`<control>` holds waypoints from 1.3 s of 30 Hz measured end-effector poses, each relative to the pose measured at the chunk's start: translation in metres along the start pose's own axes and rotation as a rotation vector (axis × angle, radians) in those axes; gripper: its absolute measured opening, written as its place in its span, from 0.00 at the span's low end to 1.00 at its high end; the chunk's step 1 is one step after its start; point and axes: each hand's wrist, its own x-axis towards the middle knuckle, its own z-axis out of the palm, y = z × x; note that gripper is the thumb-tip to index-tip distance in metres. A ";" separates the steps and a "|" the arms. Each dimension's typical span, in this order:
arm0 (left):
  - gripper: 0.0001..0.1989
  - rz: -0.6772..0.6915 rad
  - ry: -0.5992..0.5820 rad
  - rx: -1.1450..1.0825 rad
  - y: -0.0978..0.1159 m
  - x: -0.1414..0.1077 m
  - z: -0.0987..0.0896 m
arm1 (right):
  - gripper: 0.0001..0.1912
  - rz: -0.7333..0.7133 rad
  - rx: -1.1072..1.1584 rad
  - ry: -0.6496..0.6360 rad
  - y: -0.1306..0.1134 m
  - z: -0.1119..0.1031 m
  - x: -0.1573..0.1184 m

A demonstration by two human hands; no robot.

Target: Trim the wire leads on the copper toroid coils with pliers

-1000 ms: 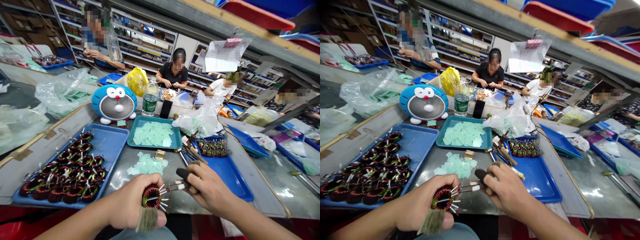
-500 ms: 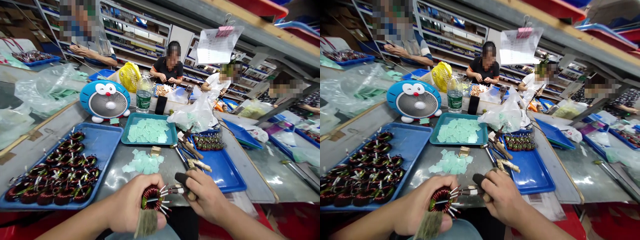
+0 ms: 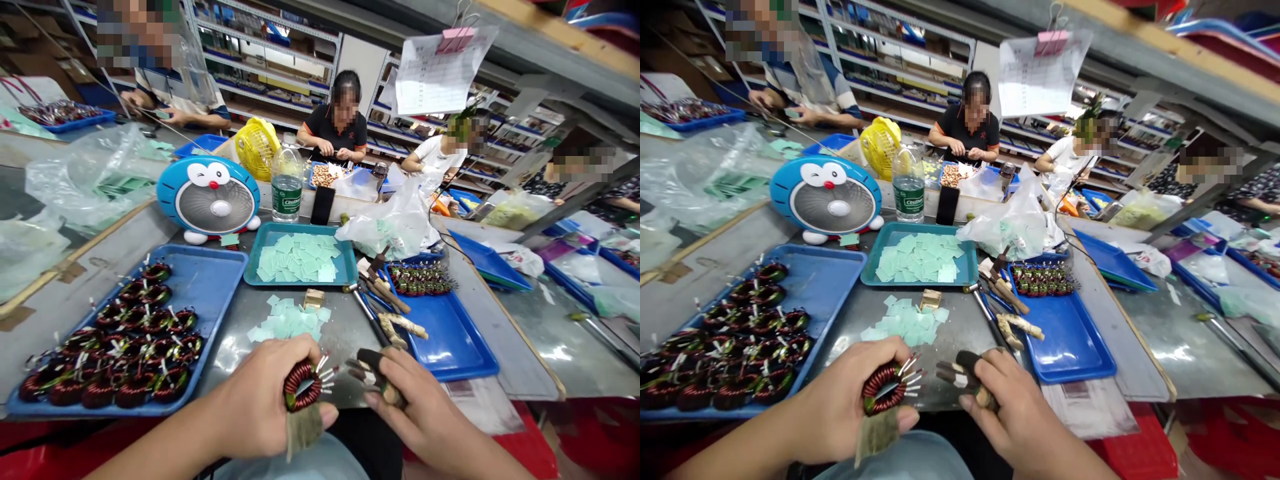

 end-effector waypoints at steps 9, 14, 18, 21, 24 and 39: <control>0.20 0.100 0.186 0.393 -0.015 0.007 0.012 | 0.06 0.022 -0.080 0.006 -0.026 0.004 0.007; 0.19 0.126 0.263 0.411 -0.013 0.006 0.014 | 0.06 0.023 -0.058 0.054 -0.026 0.011 0.009; 0.17 0.122 0.267 0.408 -0.012 0.006 0.016 | 0.06 0.005 -0.070 0.102 -0.026 0.014 0.008; 0.16 0.107 0.295 0.384 -0.011 0.005 0.018 | 0.06 -0.014 -0.112 0.124 -0.025 0.016 0.007; 0.15 0.098 0.334 0.340 -0.008 0.004 0.023 | 0.08 -0.045 -0.159 0.153 -0.021 0.020 0.006; 0.15 0.031 0.237 0.245 0.000 -0.002 0.024 | 0.11 -0.126 -0.272 0.170 -0.016 -0.006 0.001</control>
